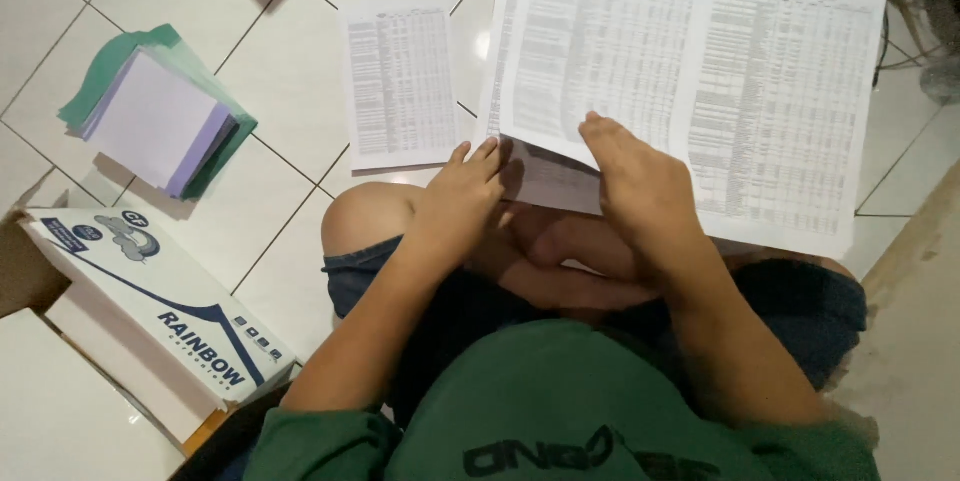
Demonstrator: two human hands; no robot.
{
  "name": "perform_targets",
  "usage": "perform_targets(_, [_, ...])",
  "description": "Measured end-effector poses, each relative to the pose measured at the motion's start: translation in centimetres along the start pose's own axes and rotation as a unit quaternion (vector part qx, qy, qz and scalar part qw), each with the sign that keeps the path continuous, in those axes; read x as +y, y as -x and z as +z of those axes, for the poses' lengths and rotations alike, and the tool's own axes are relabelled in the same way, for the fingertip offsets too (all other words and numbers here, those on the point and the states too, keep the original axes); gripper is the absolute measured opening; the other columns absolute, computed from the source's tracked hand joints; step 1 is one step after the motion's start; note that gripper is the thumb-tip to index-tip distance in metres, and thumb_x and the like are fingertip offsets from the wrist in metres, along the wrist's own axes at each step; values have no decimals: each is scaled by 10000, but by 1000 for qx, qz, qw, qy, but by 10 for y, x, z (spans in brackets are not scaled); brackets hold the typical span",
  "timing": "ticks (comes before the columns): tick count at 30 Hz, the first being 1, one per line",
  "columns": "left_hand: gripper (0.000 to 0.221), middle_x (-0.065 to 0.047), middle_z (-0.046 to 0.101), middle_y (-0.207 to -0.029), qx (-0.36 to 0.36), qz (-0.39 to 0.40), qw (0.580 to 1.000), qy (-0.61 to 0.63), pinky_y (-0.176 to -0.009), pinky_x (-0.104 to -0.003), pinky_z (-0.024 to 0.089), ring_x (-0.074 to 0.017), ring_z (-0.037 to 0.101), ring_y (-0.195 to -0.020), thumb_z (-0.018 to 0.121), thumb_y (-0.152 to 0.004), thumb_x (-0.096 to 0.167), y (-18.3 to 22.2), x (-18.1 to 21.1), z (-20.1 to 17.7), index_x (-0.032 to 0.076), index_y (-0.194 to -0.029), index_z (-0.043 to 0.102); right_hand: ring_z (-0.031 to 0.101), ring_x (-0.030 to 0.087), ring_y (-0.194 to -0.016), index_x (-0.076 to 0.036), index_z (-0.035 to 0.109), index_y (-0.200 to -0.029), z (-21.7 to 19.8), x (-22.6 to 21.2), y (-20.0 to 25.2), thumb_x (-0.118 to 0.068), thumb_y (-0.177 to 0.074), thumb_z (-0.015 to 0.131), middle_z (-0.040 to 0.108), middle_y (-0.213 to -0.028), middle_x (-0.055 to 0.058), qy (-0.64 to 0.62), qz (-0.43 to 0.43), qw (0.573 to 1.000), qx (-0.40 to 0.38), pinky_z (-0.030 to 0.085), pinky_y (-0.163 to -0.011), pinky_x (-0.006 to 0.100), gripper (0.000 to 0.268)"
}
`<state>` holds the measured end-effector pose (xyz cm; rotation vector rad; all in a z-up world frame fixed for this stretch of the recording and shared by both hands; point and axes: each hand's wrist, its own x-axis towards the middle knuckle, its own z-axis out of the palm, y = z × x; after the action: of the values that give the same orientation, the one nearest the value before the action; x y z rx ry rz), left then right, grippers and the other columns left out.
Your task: A person sitting on the floor flips through a large stack of printed documents, searching through the pages.
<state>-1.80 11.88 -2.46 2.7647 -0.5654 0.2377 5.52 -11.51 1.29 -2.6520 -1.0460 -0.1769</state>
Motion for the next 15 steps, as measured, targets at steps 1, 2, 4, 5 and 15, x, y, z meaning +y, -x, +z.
perform_targets(1, [464,-226,702,-1249,1,-2,1000,1,-1094,-553,437,-386,626,-1276,854,-782,340,-4,2,-10,24,-1110,762,672,276,-1222,-82,622,-1391,6,-2,1,25,-974,415,692,-1343,120,1,-2,1000,-2,561,-954,389,478])
perform_targets(2, [398,-195,725,-1103,-25,-19,1000,-3,-1129,-537,406,-347,651,-1216,872,-749,348,-9,4,-19,54,-1004,789,662,282,-1235,-86,620,-1392,11,-4,1,16,-986,409,684,-1353,122,-22,-3,1000,-6,554,-958,397,468])
perform_targets(4, [337,-165,749,-956,-51,-38,998,-5,-1163,-521,375,-308,675,-1156,890,-716,356,-5,1,-12,83,-898,815,651,288,-1247,-89,617,-1393,24,-5,7,7,-999,403,676,-1364,125,-45,-5,999,-14,547,-962,406,459])
perform_targets(5, [300,-140,735,-894,-45,-44,998,2,-1153,-529,384,-289,690,-1090,888,-722,328,0,-6,3,96,-896,813,643,297,-1263,-70,615,-1398,31,-4,11,-3,-1021,400,673,-1370,137,-49,-14,999,-2,535,-984,394,439])
perform_targets(15, [138,-47,677,-631,40,30,999,-16,-1055,-441,446,-222,716,-710,879,-692,214,-4,-11,-2,162,-756,768,550,303,-1375,-61,545,-1462,28,-36,15,-57,-1027,441,589,-1474,159,-38,-19,999,-24,489,-1065,387,448])
